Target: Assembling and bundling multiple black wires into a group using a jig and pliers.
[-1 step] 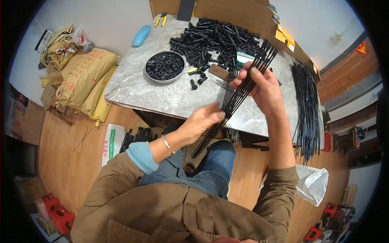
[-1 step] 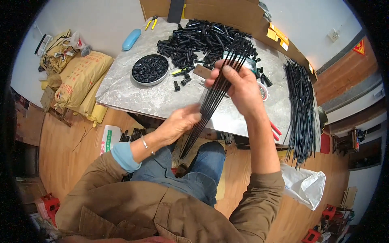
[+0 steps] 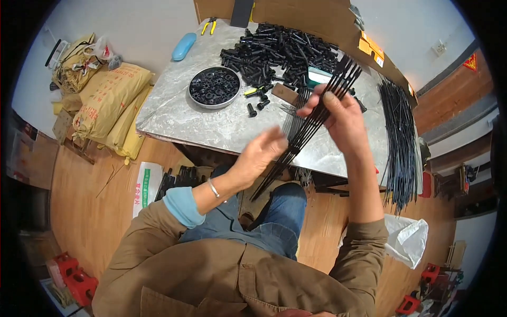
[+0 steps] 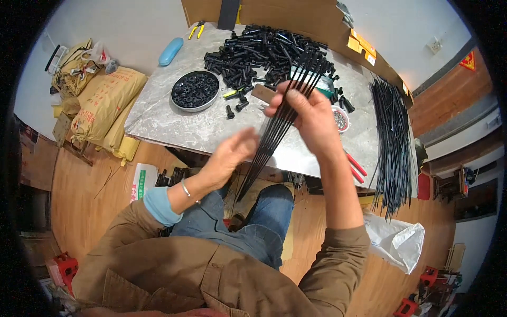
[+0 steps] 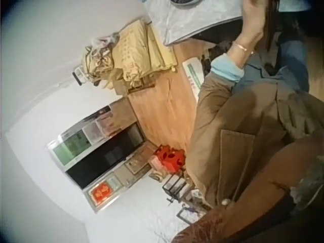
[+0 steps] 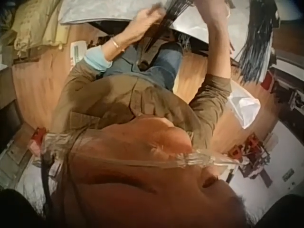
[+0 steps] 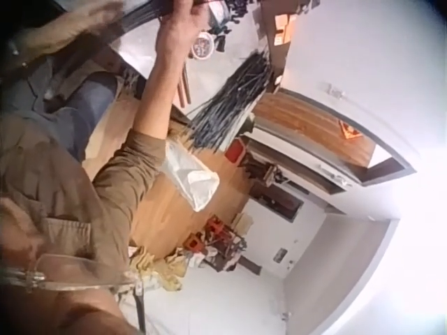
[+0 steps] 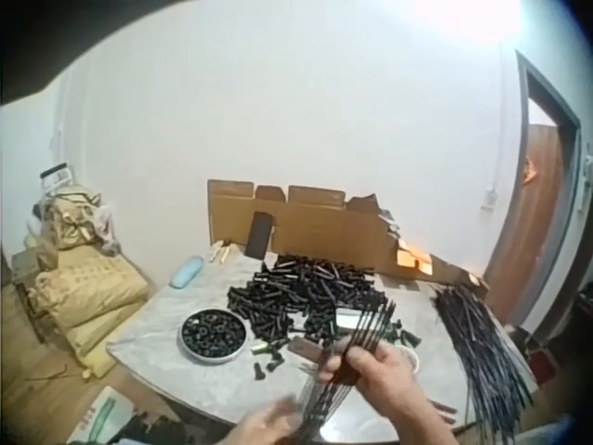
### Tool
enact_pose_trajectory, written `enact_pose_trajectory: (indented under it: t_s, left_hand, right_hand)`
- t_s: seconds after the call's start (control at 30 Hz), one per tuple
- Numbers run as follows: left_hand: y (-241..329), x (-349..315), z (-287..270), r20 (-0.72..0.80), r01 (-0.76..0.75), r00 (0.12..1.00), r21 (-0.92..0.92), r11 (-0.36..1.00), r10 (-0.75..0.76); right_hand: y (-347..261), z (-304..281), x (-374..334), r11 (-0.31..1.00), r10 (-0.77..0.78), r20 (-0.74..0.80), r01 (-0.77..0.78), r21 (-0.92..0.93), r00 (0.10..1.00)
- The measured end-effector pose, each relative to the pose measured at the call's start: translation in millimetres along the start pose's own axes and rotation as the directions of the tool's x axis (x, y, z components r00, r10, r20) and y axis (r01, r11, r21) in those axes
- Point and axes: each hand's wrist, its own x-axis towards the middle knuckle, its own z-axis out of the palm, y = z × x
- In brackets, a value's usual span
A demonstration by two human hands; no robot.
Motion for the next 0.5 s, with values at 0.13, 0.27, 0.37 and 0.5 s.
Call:
enact_pose_trajectory:
  t_s: [0.13, 0.27, 0.37, 0.5]
  left_hand:
    - [70, 20, 15, 0.087, -0.409, 0.913, 0.162, 0.898, 0.399]
    - [102, 42, 35, 0.349, -0.353, 0.902, 0.252, 0.901, 0.256]
    - [83, 54, 31, 0.369, -0.415, 0.871, 0.196, 0.888, 0.326]
    - [85, 48, 37, 0.390, -0.474, 0.852, 0.296, 0.829, 0.349]
  right_hand:
    - [19, 23, -26, 0.990, 0.003, 0.017, -0.001, -0.139, 1.000]
    - [46, 17, -35, 0.969, -0.071, -0.001, 0.068, -0.238, 0.998]
    - [44, 3, -30, 0.950, 0.024, 0.109, 0.011, -0.312, 0.994]
    - [-1, -22, -20, 0.906, 0.328, 0.281, -0.217, -0.363, 0.902]
